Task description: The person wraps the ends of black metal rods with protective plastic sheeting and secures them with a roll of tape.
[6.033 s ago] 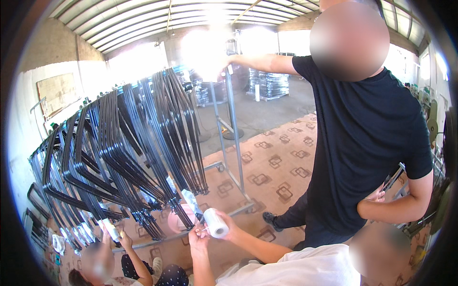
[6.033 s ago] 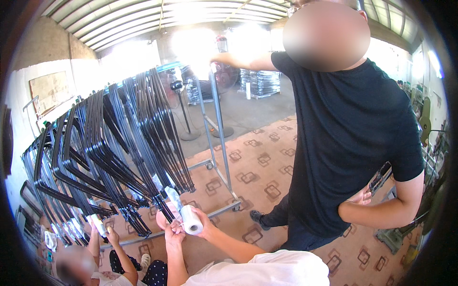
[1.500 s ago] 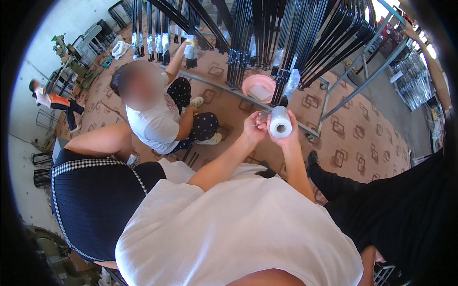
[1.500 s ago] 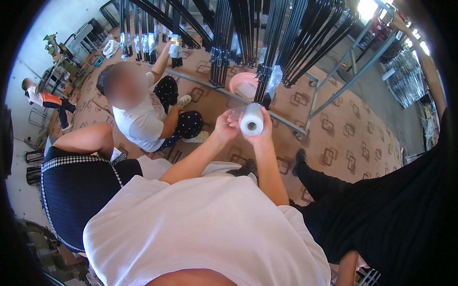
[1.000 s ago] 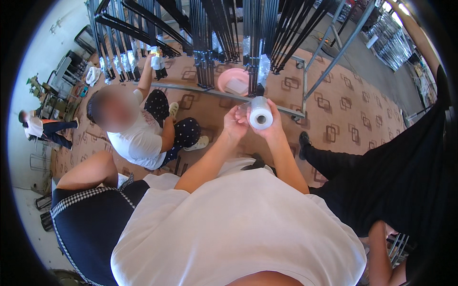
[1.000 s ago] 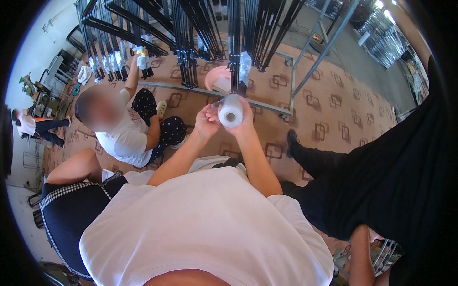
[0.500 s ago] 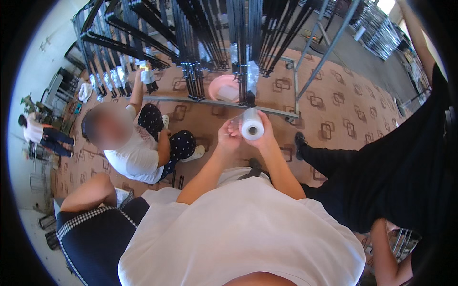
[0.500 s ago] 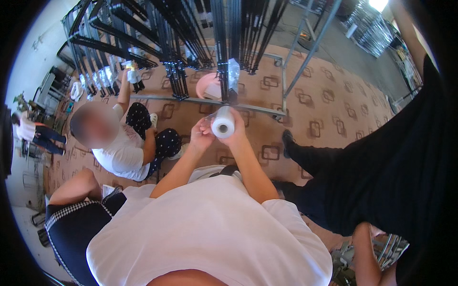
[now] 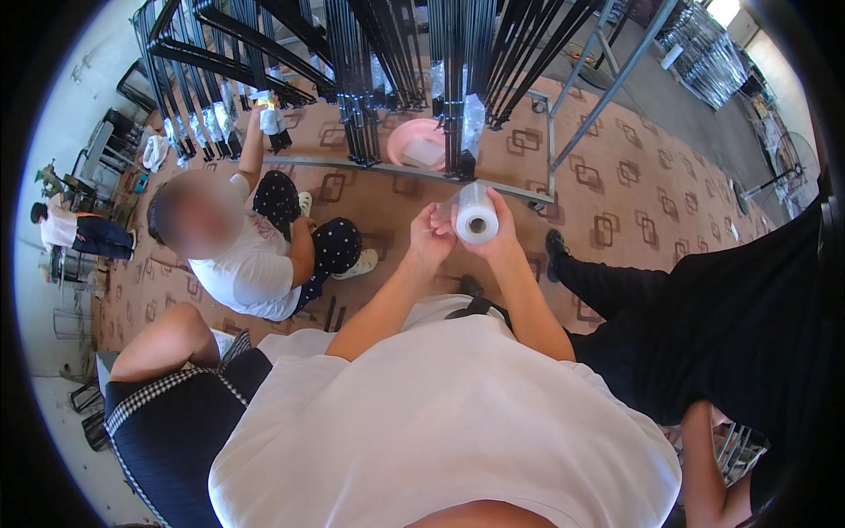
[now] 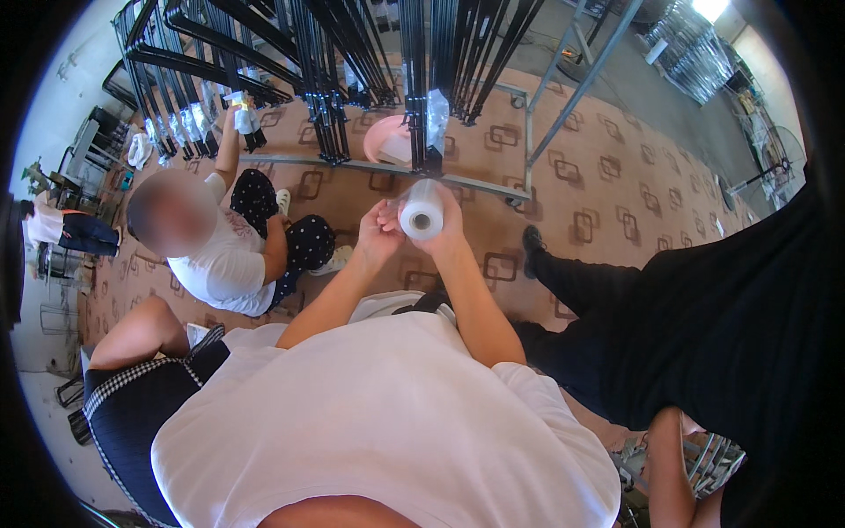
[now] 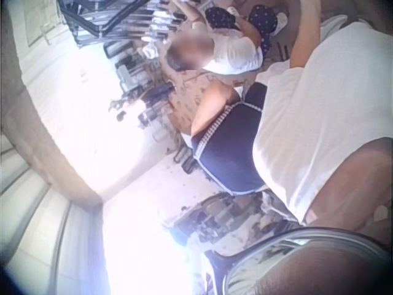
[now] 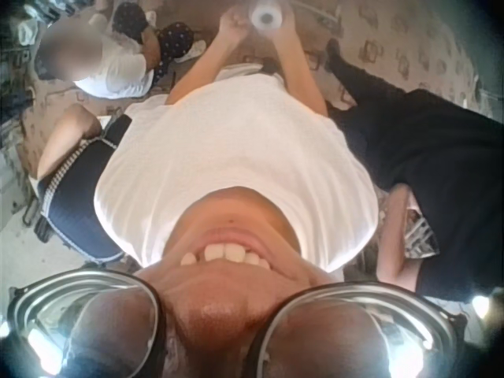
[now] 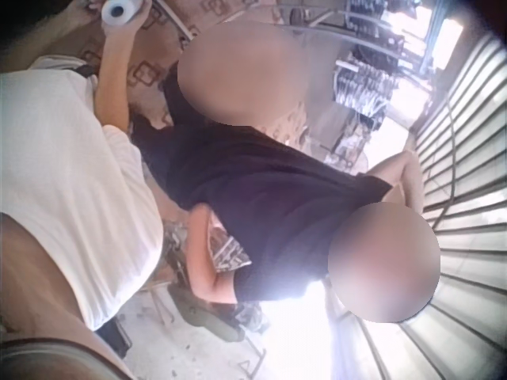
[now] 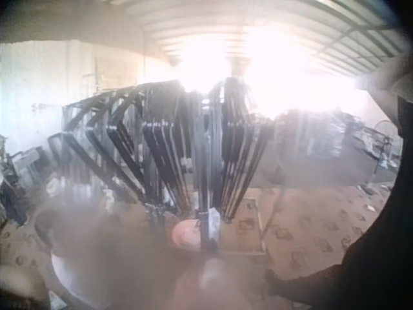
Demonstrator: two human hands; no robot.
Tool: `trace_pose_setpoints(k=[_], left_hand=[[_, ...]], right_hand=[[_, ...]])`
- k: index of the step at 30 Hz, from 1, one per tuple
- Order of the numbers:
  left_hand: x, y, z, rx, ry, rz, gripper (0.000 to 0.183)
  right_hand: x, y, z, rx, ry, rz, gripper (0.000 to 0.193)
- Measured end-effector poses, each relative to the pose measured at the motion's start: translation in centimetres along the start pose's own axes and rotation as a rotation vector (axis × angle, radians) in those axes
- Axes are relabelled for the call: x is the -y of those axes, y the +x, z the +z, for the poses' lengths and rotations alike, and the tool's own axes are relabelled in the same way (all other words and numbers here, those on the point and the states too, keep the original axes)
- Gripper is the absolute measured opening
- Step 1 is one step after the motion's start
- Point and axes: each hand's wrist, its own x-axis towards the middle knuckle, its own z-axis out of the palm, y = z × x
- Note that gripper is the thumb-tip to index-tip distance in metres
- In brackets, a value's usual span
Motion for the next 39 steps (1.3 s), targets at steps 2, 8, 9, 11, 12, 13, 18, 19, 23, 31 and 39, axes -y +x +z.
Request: trace_pose_setpoints(k=[2,8,9,11,12,13,18,19,23,31,39], left_hand=[[0.1,0.1,0.4,-0.023,-0.019,-0.023,0.024],[0.1,0.2,0.9,-0.028,-0.002,-0.030,0.024],[0.1,0.1,1.0,-0.020,-0.002,-0.033,0.024],[0.0,0.0,1.0,0.007,-0.029,-0.054,0.023],[-0.1,0.0,1.1,0.021,-0.043,-0.064,0.023],[-0.1,-0.1,1.2,0.022,-0.042,-0.052,0.022],[-0.2,-0.8,1.0,0.068,-0.064,-0.055,0.020],[-0.2,-0.9,0.8,0.054,-0.064,-0.049,0.020],[-0.7,-1.3,0.1,0.002,-0.060,0.002,0.020],[-1.0,-1.4,-0.6,0.044,-0.051,0.022,0.021],[-1.8,-2.3,-2.2,0.029,0.078,0.066,0.018]], right_hand=[[0.2,-0.1,0.3,0.013,-0.019,-0.015,0.030],[0.2,-0.3,1.0,-0.001,-0.044,-0.013,0.032],[0.1,-0.3,1.1,-0.004,-0.043,-0.014,0.031],[0.0,-0.3,1.2,-0.001,-0.032,-0.009,0.031],[0.0,-0.2,1.2,0.006,-0.023,-0.004,0.031],[-0.1,-0.2,1.3,0.013,-0.015,0.002,0.030],[-0.1,0.5,-0.2,0.105,-0.030,0.050,0.033],[0.0,0.8,-1.1,0.133,-0.031,0.076,0.037],[-0.8,1.1,-1.7,0.088,-0.010,0.092,0.038],[-1.5,0.4,0.1,-0.118,0.005,0.099,0.025],[-2.0,0.5,-1.5,0.124,-0.005,0.230,0.036]])
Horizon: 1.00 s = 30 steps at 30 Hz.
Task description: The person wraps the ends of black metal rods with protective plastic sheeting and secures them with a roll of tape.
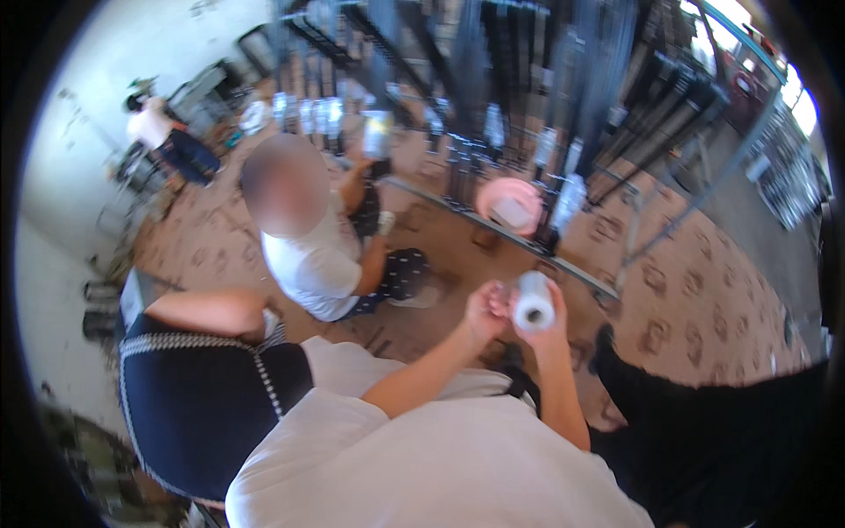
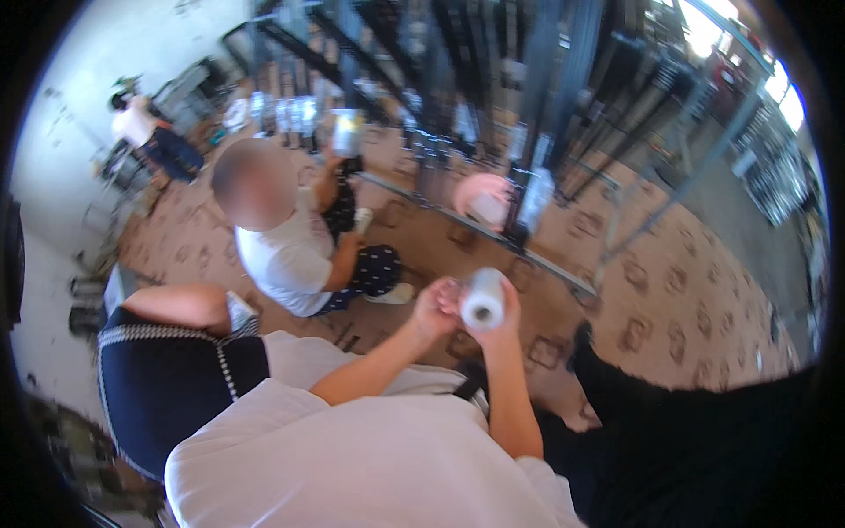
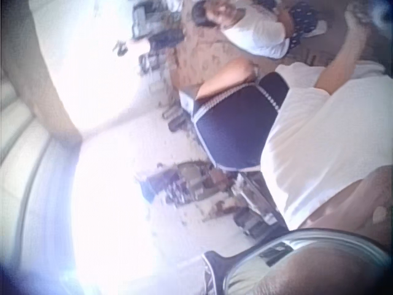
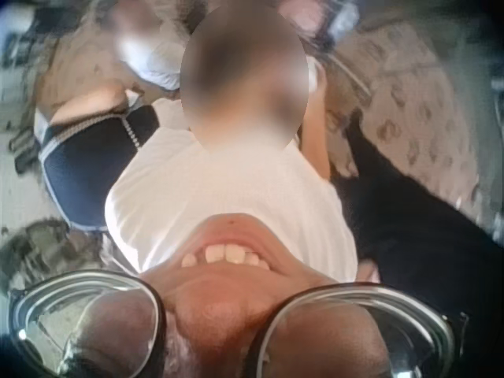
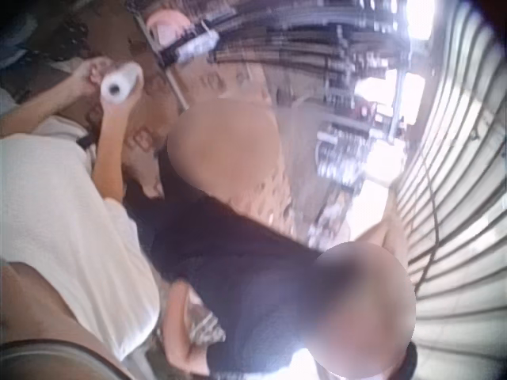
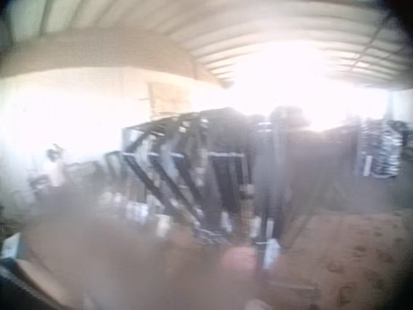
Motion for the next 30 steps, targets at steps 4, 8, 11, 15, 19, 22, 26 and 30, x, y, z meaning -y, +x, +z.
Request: trace_pose_setpoints(k=[4,8,11,15,19,22,26,30], left_hand=[[-0.1,-1.8,-1.1,0.142,-0.046,-0.007,0.023],[0.4,-2.9,1.1,-0.059,0.054,0.158,0.018],[-0.3,-3.1,-0.3,0.301,0.060,-0.019,0.011],[1.8,-3.4,2.0,-0.114,0.259,0.129,0.015],[2.2,-1.4,-3.0,0.170,0.226,-0.083,0.025],[4.2,-0.9,-0.6,0.047,0.383,-0.046,0.031],[4.8,0.9,-1.5,0.172,0.329,-0.132,0.032],[5.5,2.1,-1.2,0.027,0.281,-0.092,0.031]], right_hand=[[-1.2,-0.5,0.2,-0.193,0.083,0.013,0.033],[-1.3,-0.9,0.2,-0.212,0.073,0.115,0.032],[-1.4,-1.2,1.0,-0.263,0.105,0.164,0.032],[-0.6,-2.4,1.2,-0.111,0.004,0.037,0.034],[-0.2,-3.6,1.1,-0.033,0.080,-0.014,0.048],[0.6,-4.2,-0.4,0.199,0.052,-0.113,0.053],[1.6,-5.2,-0.3,0.187,0.231,-0.071,0.055],[2.9,-5.0,-0.8,0.242,0.182,-0.097,0.063]])
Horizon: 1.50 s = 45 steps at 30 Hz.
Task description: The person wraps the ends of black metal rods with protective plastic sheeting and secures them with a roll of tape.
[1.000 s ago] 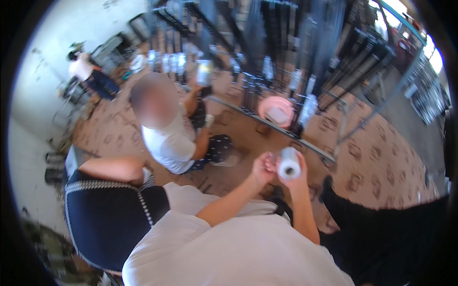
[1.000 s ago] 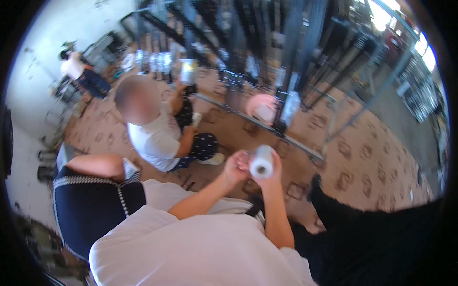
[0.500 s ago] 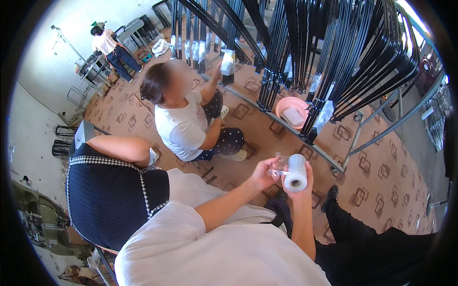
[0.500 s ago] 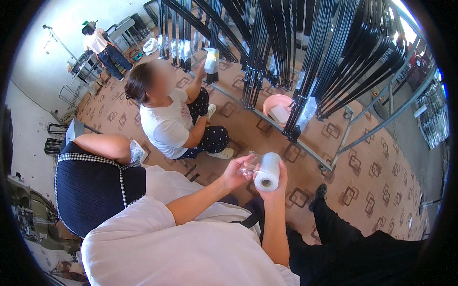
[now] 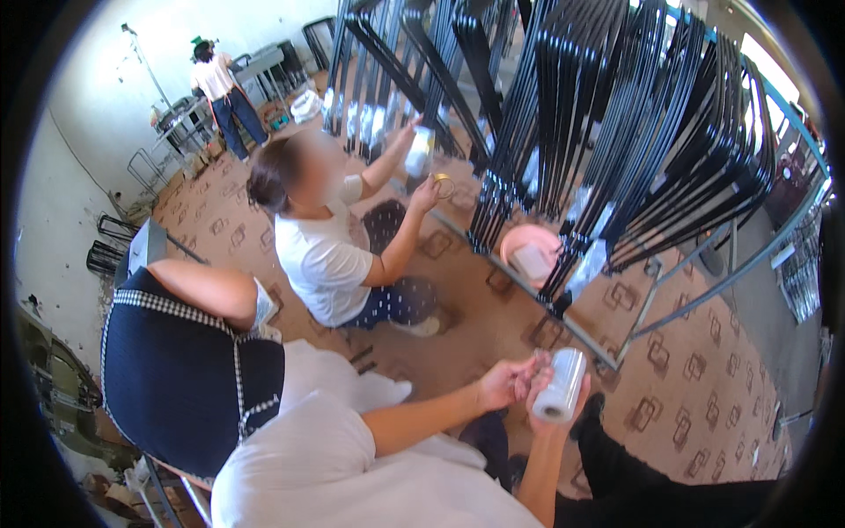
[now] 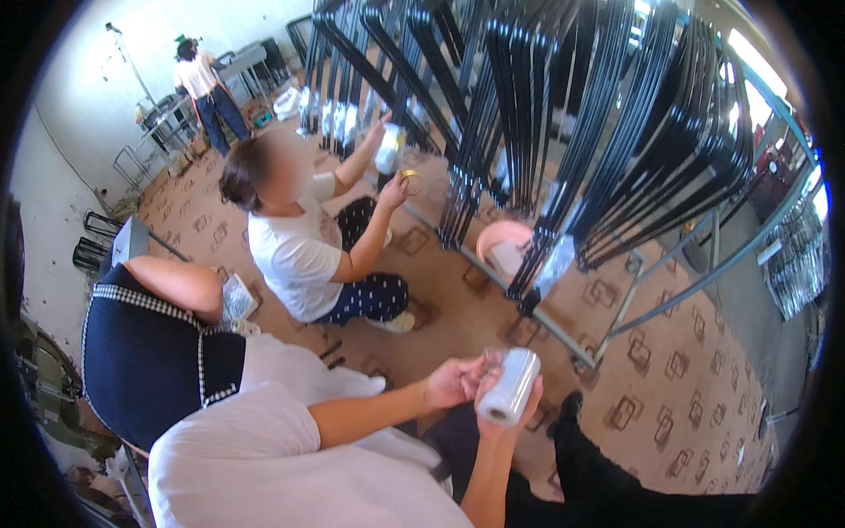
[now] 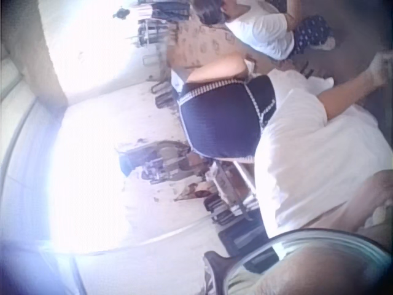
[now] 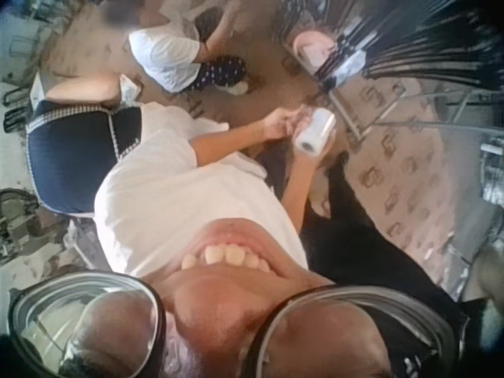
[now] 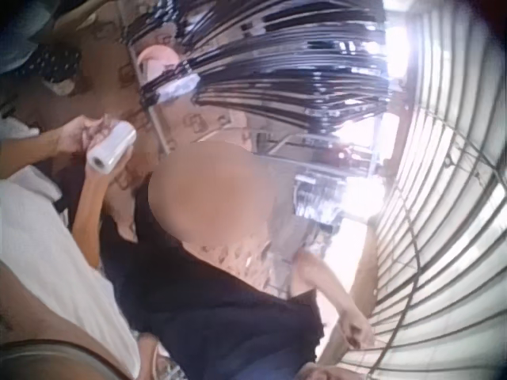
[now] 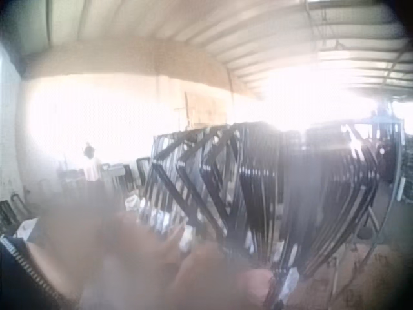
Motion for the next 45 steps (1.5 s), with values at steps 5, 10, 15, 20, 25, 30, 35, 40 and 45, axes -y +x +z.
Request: trace_pose_setpoints(k=[5,10,15,20,25,30,35,40,45], left_hand=[[0.1,-0.2,0.0,0.194,-0.070,-0.052,0.027],[0.8,-0.4,1.7,-0.142,-0.092,-0.020,0.024],[1.1,-0.6,-0.3,0.109,-0.068,-0.018,0.023],[1.7,-0.5,0.9,-0.089,-0.144,0.006,0.023],[1.8,0.7,0.9,0.001,-0.203,0.040,0.022],[2.2,0.0,0.1,0.073,-0.247,0.004,0.023],[2.7,-0.1,-1.8,0.200,-0.213,-0.025,0.032],[1.8,-0.4,-0.8,0.154,-0.266,-0.010,0.026],[0.7,-1.3,0.0,0.221,-0.339,-0.044,0.025]], right_hand=[[-0.4,0.2,0.9,-0.022,-0.004,-0.013,0.065],[0.0,0.0,-0.1,-0.003,-0.019,0.010,0.064],[-0.8,-0.7,1.0,-0.182,0.082,-0.051,0.054],[0.0,-0.8,-0.4,-0.149,0.110,-0.033,0.055],[-0.4,-0.2,0.7,-0.237,0.189,-0.029,0.072],[-0.8,-0.8,0.7,-0.261,0.156,-0.059,0.073],[-1.4,-1.1,1.2,-0.306,0.182,-0.114,0.074],[-1.7,-0.5,1.5,-0.275,0.182,-0.089,0.071],[-1.8,-0.5,0.6,-0.161,0.097,-0.092,0.061]])
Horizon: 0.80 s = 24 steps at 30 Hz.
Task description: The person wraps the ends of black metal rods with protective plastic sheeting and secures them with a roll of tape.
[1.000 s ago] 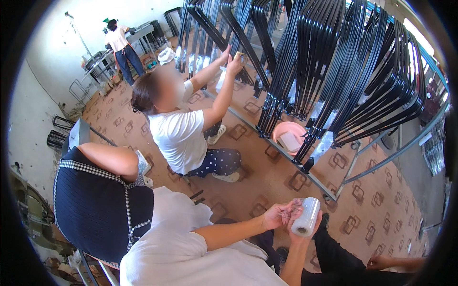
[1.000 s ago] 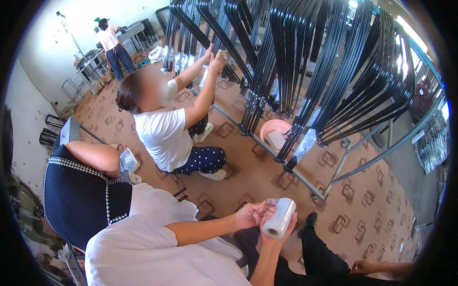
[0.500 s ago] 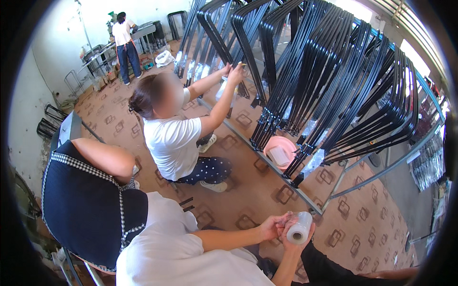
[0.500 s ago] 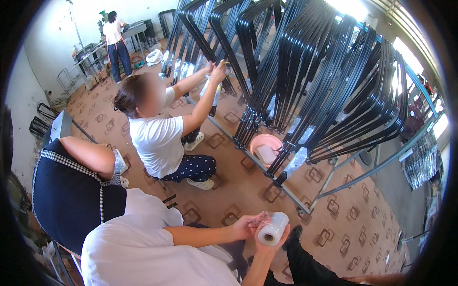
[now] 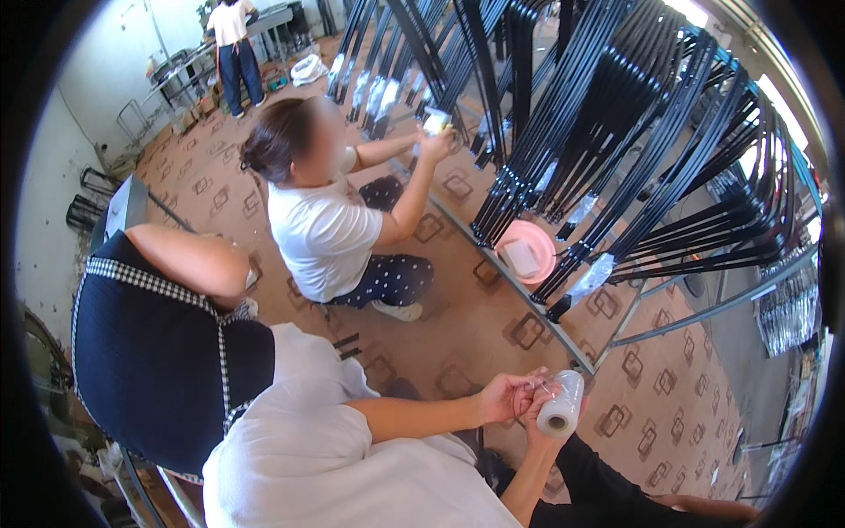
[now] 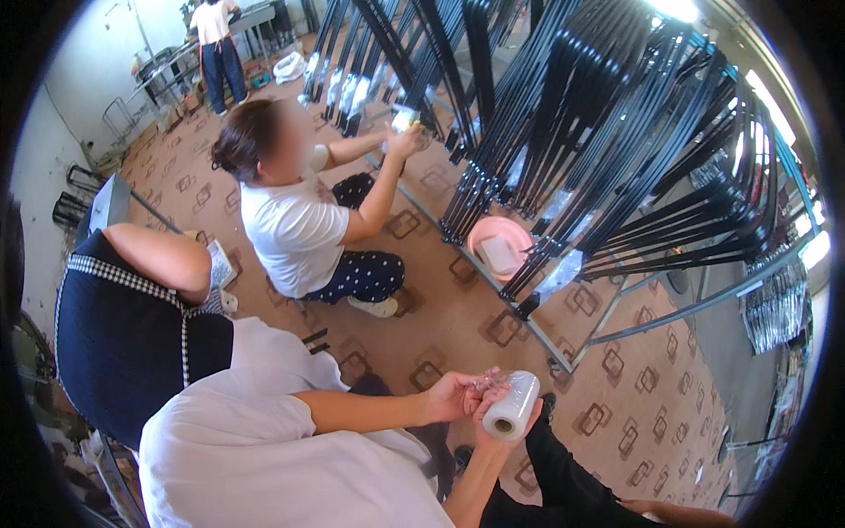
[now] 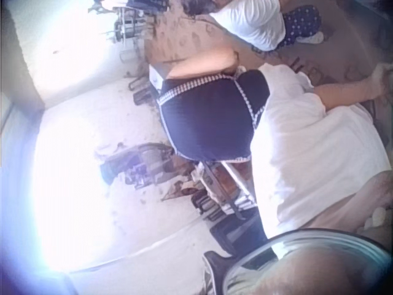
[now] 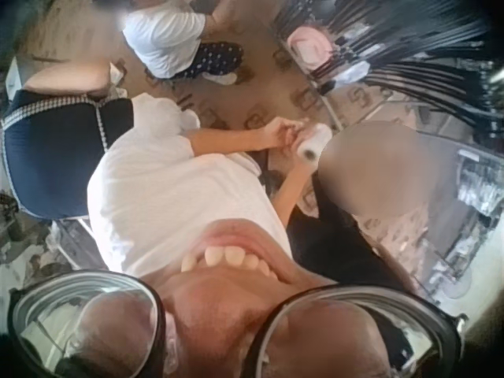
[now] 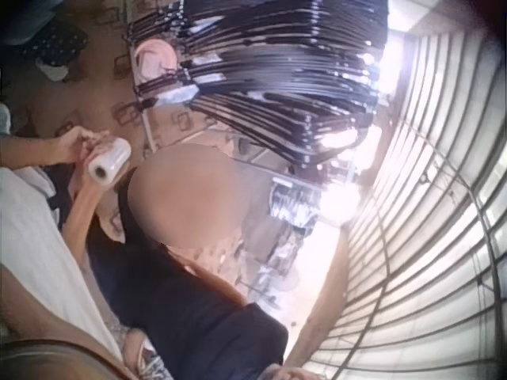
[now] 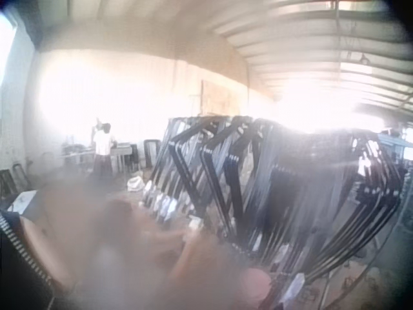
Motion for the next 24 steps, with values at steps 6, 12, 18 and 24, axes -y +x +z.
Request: trace_pose_setpoints(k=[6,12,18,24], left_hand=[[0.8,-0.5,2.4,-0.090,0.070,0.025,0.023],[-0.2,0.1,0.4,-0.053,0.181,-0.030,0.025],[0.1,-0.4,4.9,-0.080,0.357,0.006,0.027],[0.1,-1.0,4.2,-0.007,0.146,0.007,0.020]], right_hand=[[-0.9,-0.5,1.1,-0.045,0.124,0.055,0.050],[-1.8,-1.0,1.5,0.160,0.170,0.097,0.077],[-2.3,-0.2,1.3,0.150,-0.006,-0.175,0.049],[-3.4,-1.3,2.8,0.128,0.028,-0.282,0.044]])
